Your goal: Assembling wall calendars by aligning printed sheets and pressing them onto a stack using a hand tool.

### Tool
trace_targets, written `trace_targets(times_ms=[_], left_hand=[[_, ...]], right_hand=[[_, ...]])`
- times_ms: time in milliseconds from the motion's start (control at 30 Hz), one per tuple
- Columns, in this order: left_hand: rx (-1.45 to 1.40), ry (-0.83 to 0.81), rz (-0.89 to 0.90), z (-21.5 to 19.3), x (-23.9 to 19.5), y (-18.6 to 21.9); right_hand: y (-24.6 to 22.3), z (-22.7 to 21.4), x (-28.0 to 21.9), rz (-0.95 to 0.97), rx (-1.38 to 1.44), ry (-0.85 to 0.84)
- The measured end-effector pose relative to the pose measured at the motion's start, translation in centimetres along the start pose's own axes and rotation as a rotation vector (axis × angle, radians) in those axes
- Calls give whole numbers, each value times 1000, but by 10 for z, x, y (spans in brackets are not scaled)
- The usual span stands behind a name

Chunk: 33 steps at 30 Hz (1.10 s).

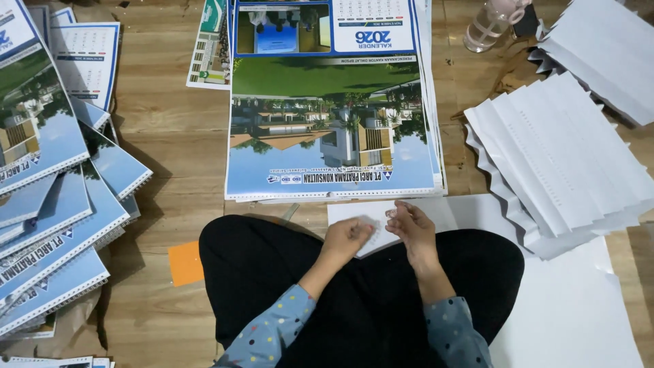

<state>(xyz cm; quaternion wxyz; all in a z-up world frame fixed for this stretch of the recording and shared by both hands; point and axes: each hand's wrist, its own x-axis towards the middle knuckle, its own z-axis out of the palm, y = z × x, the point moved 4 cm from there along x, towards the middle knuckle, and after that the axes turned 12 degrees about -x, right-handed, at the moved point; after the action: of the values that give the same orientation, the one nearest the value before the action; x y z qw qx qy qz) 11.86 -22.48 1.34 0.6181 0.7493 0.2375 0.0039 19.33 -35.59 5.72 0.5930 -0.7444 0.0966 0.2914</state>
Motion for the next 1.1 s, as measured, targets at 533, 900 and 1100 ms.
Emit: trace_targets(times_ms=[533, 900, 1100], left_hand=[[-1196, 215, -465, 19, 36, -53], [-1177, 291, -511, 14, 50, -40], [-1183, 307, -502, 16, 60, -49]], right_hand=[[60, 21, 48, 167, 339, 55], [49, 18, 57, 187, 410, 79], [51, 17, 65, 159, 414, 113]])
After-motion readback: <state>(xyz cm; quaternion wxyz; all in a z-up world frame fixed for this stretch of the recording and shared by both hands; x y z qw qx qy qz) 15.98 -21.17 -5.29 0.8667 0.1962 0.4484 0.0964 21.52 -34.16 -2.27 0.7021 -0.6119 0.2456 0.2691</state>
